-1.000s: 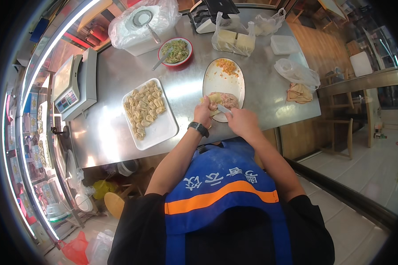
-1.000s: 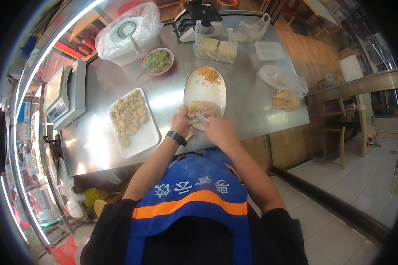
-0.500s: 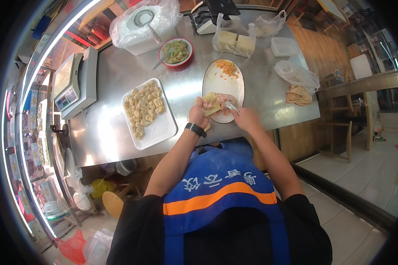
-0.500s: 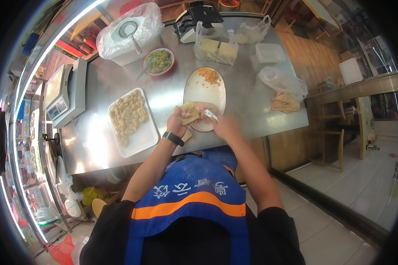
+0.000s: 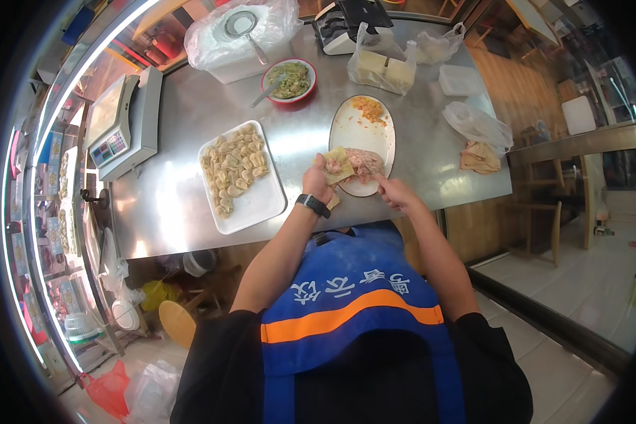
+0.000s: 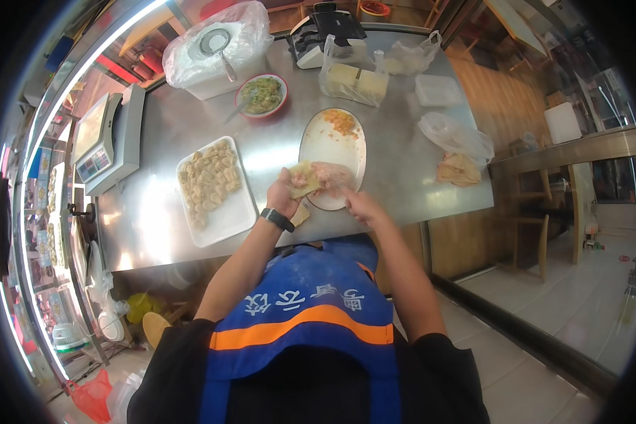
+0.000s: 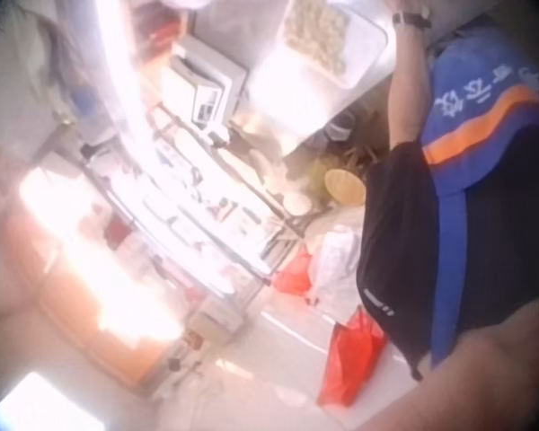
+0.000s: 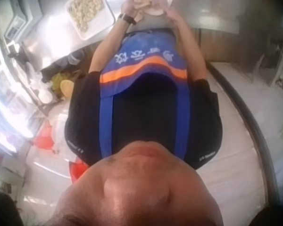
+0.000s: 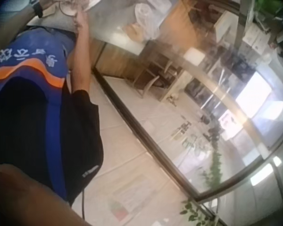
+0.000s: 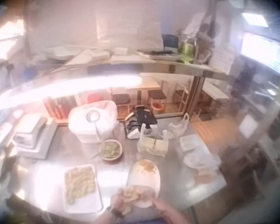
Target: The person scoops meat filling onto square dough wrappers, folds them into dumplings, and places them on a tray. The process is continuous and repetitive, with the person working at a stainless steel counter in a commercial kitchen setting.
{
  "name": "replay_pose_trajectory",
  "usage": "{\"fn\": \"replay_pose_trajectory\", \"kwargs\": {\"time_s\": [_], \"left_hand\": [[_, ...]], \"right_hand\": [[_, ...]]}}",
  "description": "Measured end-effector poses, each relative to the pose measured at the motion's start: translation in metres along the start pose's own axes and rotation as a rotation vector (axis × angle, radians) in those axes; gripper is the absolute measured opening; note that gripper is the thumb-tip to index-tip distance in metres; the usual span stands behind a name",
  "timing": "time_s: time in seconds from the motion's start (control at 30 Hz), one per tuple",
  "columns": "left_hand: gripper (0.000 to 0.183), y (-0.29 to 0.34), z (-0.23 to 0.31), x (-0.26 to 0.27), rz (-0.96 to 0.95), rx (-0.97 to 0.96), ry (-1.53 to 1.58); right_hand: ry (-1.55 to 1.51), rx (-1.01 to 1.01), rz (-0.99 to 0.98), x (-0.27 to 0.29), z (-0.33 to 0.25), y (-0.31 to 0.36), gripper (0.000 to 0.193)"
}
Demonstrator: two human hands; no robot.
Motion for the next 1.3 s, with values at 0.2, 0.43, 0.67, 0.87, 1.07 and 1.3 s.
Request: {"fn": "replay_pose_trajectory", "kwargs": {"time_s": [0.2, 0.43, 0.67, 0.87, 1.07, 1.3], "left_hand": [[0.049, 0.003, -0.001, 0.007, 0.013, -0.002, 0.006], [0.043, 0.011, 0.006, 0.003, 0.092, -0.028, 0.005], [0.041, 0.011, 0.007, 0.017, 0.156, -0.063, -0.006], [0.041, 0.006, -0.001, 0.019, 0.119, -0.047, 0.015], [0.043, 0.005, -0.004, 0.022, 0.116, -0.047, 0.044], [0.044, -0.002, -0.008, 0.03, 0.077, -0.029, 0.025]], "right_hand": [[-0.104, -0.027, -0.118, -0.01, -0.015, 0.038, 0.047], [0.176, 0.384, 0.176, -0.032, -0.03, 0.022, 0.057], [0.492, 0.277, 0.34, -0.009, 0.002, 0.015, 0.06], [0.676, 0.289, 0.392, -0.019, -0.044, 0.056, 0.052], [0.737, 0.281, 0.511, -0.009, -0.006, 0.024, 0.05], [0.505, 0.411, 0.247, -0.016, -0.043, 0.068, 0.05]]}}
Point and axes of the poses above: each hand's wrist, its own y-axis away from the middle knuckle, its own x-axis out of the back of the hand, z = x × y, the point moved 3 cm from there along -y, towards the middle knuckle, and after that the axes turned 3 degrees about -y, right-handed, at the moved point
